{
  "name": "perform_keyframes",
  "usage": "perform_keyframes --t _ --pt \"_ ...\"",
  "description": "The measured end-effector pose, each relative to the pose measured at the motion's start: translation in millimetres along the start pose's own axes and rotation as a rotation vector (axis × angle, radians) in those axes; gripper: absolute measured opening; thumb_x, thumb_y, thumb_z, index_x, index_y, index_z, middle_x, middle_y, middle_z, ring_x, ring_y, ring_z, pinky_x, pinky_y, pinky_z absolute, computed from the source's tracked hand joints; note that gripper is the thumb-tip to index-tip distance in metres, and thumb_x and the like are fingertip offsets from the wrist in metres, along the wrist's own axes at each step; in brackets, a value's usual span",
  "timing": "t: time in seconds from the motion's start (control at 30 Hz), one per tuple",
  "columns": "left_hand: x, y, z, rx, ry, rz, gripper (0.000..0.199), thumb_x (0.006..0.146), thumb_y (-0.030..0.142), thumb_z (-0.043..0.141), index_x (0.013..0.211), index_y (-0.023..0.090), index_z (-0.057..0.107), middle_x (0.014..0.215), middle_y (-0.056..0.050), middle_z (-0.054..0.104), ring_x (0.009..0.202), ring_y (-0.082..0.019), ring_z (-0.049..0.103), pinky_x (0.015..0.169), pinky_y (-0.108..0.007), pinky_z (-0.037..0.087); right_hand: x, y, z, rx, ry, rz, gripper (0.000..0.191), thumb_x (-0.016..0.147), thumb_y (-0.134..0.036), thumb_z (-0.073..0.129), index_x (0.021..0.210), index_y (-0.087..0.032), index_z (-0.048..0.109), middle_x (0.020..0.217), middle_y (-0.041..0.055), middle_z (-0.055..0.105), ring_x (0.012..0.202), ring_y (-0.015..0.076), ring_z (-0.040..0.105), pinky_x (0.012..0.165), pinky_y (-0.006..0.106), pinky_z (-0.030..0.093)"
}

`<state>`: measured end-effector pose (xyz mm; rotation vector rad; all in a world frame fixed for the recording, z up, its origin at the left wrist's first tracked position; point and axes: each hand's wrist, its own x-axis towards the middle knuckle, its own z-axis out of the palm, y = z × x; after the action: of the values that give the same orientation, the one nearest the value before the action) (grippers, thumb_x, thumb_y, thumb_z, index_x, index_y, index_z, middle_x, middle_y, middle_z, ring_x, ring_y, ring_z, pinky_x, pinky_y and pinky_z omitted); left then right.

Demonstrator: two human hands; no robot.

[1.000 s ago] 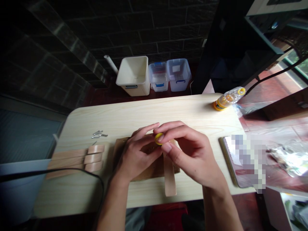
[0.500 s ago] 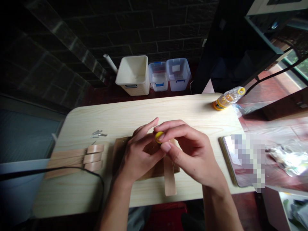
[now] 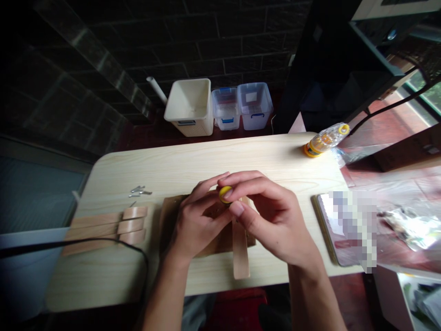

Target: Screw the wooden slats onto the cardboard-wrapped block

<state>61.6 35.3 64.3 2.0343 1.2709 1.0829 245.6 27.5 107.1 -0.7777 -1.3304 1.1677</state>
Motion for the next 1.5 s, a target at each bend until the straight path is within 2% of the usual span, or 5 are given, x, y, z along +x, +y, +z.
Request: perform_keyframes --t 0.43,0.67,0.93,1.5 --pt "-1.0 -0.8 2.0 0.022 0.05 0.024 0.014 0.095 0.032 0.077 0.108 0.03 0.081 0.134 -0.003 0.074 0.121 -0.024 0.073 0.108 -0.041 0.062 -0.2 0.1 -0.8 -0.01 -0.012 -0.01 0.023 0.094 -0.012 0.074 0.105 -0.032 0.08 0.119 0.0031 0.078 0.119 0.0208 0.07 0.108 0.042 0.059" --pt "-2.7 1.7 3.2 0.056 0.057 0.016 0.014 0.094 0.032 0.079 0.107 0.029 0.081 0.135 -0.004 0.073 0.122 -0.024 0.073 0.108 -0.041 0.062 -1.0 -1.2 -0.1 -0.01 0.025 0.011 0.018 0.092 -0.015 0.077 0.101 -0.031 0.079 0.115 0.0034 0.078 0.118 0.0219 0.071 0.107 0.043 0.06" --pt "-3.7 4.8 7.2 0.063 0.088 0.021 0.011 0.094 0.031 0.078 0.104 0.027 0.08 0.133 -0.004 0.074 0.117 -0.024 0.074 0.105 -0.041 0.064 -4.5 0.0 -3.3 -0.01 0.014 0.019 0.021 0.098 -0.015 0.071 0.106 -0.032 0.08 0.124 0.0025 0.079 0.123 0.0209 0.07 0.107 0.04 0.06" --pt "-4.2 6.4 8.8 0.058 0.096 0.069 0.013 0.094 0.023 0.078 0.106 0.026 0.081 0.137 -0.006 0.072 0.121 -0.024 0.073 0.108 -0.039 0.062 -5.6 -1.2 -8.0 -0.01 -0.01 -0.022 0.026 0.097 -0.011 0.071 0.107 -0.032 0.08 0.121 0.0019 0.077 0.121 0.019 0.069 0.108 0.038 0.058"
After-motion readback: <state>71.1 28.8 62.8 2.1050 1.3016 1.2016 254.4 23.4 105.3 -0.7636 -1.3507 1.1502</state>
